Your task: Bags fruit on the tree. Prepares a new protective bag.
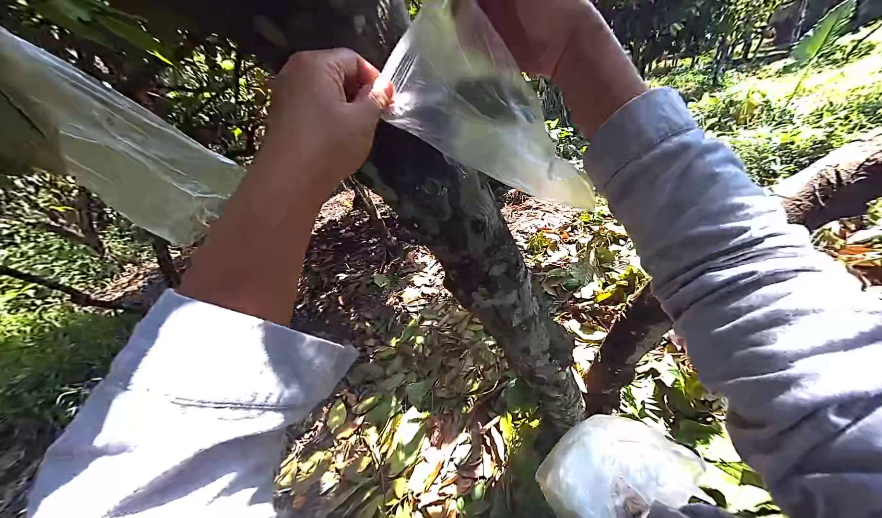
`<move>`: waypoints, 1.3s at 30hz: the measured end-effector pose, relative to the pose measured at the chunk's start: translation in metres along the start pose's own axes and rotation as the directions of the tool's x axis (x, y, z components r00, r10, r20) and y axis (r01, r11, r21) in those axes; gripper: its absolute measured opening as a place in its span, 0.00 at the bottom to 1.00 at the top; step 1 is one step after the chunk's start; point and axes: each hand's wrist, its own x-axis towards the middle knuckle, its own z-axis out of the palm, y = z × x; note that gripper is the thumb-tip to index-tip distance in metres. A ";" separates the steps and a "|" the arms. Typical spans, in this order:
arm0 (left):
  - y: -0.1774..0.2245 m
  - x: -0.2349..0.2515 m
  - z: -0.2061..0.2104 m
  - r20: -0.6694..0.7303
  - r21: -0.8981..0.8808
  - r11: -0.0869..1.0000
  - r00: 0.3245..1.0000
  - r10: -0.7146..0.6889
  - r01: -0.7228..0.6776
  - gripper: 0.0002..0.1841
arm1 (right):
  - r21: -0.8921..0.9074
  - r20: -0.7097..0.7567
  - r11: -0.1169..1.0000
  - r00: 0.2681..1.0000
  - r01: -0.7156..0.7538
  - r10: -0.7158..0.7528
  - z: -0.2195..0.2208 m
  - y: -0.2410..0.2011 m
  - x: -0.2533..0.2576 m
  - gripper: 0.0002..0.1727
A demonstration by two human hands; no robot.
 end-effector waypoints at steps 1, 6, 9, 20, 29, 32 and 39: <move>0.005 -0.002 0.002 0.017 0.016 1.000 1.000 0.001 -0.001 0.18 | 0.102 -0.077 0.993 0.996 0.054 -0.046 0.001 0.004 -0.004 0.13; 0.005 0.003 0.014 0.010 0.121 0.989 0.997 0.079 -0.080 0.27 | 0.465 0.003 0.874 0.987 0.144 -0.163 0.008 0.026 -0.015 0.21; -0.005 0.018 0.011 -0.133 0.031 1.000 0.991 0.005 0.000 0.35 | -0.034 -0.013 0.984 0.985 0.173 -0.173 0.016 0.020 -0.019 0.13; 0.026 0.049 0.049 -0.376 -0.327 0.941 0.925 -0.048 -0.084 0.22 | -0.769 0.191 0.583 0.965 0.261 -0.180 0.046 -0.008 -0.040 0.10; 0.039 0.032 0.063 -0.296 -0.019 0.986 0.943 0.154 -0.167 0.20 | -0.587 -0.048 0.786 0.960 0.195 -0.274 0.038 -0.003 -0.049 0.09; 0.045 0.028 0.063 -0.290 0.037 0.991 0.948 0.133 -0.128 0.23 | -0.615 0.006 0.763 0.968 0.202 -0.252 0.040 -0.008 -0.047 0.08; 0.044 0.024 0.060 -0.321 0.118 0.978 0.926 0.201 -0.171 0.25 | -0.569 -0.219 0.820 0.948 0.069 -0.232 0.043 0.000 -0.031 0.08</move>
